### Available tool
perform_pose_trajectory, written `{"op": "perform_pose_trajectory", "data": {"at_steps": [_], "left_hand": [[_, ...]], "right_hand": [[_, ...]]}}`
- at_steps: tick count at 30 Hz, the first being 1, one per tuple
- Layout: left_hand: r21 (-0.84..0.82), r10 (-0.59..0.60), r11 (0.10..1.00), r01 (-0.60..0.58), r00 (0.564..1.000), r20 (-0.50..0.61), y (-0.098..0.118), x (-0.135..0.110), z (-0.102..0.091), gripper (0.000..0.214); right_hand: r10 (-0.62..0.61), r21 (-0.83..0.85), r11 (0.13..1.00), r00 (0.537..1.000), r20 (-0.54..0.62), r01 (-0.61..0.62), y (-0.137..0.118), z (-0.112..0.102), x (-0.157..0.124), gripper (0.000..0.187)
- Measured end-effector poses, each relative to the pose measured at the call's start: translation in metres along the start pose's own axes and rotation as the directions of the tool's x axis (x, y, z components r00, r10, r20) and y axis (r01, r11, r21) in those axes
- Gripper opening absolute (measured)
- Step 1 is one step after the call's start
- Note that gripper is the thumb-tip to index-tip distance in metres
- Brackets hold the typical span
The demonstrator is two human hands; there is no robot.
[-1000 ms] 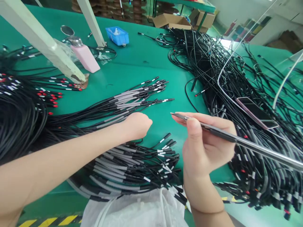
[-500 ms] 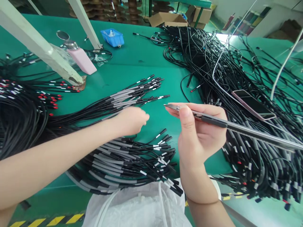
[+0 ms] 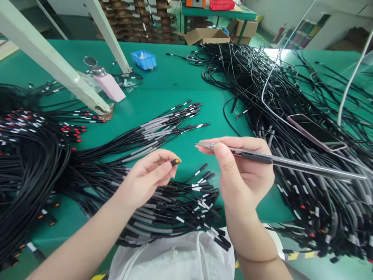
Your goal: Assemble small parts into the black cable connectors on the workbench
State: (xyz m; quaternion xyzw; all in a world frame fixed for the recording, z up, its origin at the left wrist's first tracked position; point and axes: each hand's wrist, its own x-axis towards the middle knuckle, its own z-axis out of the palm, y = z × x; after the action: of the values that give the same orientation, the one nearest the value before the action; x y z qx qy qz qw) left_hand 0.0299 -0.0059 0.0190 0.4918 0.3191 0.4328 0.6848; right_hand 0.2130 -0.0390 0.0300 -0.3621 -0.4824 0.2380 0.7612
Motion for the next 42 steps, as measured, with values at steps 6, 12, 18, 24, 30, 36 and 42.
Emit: {"op": "perform_pose_trajectory", "data": {"at_steps": [6,12,18,24,30,36,42], "left_hand": [[-0.102,0.159,0.981,-0.163,0.986,-0.048,-0.015,-0.021,-0.003,0.009],[-0.14,0.237,0.962,-0.234,0.971,0.007,-0.022,-0.03,-0.006,0.015],[-0.167,0.223,0.961,-0.219,0.975,0.006,-0.02,-0.034,-0.007,0.018],[-0.194,0.129,0.972,-0.133,0.991,-0.036,-0.02,-0.036,-0.006,0.013],[-0.222,0.074,0.971,-0.085,0.996,-0.059,-0.024,-0.037,-0.006,0.011],[-0.219,0.034,0.974,-0.049,0.997,-0.073,-0.025,-0.038,-0.008,0.016],[-0.22,0.005,0.975,-0.026,0.995,-0.096,-0.026,-0.04,-0.009,0.018]], "right_hand": [[0.078,0.11,0.99,0.991,0.107,-0.09,0.002,0.005,-0.006,0.015],[0.009,0.165,0.985,0.98,0.201,-0.043,0.008,0.008,-0.012,0.021],[0.007,0.218,0.973,0.958,0.287,-0.072,0.011,0.009,-0.016,0.021],[0.055,0.204,0.969,0.925,0.375,-0.141,0.0,0.004,-0.024,0.024],[0.064,0.2,0.964,0.882,0.467,-0.176,-0.005,0.006,-0.025,0.042],[0.126,0.092,0.977,0.871,0.474,-0.191,-0.009,0.003,-0.027,0.043],[0.13,0.045,0.984,0.87,0.476,-0.171,-0.006,0.003,-0.027,0.037]]}}
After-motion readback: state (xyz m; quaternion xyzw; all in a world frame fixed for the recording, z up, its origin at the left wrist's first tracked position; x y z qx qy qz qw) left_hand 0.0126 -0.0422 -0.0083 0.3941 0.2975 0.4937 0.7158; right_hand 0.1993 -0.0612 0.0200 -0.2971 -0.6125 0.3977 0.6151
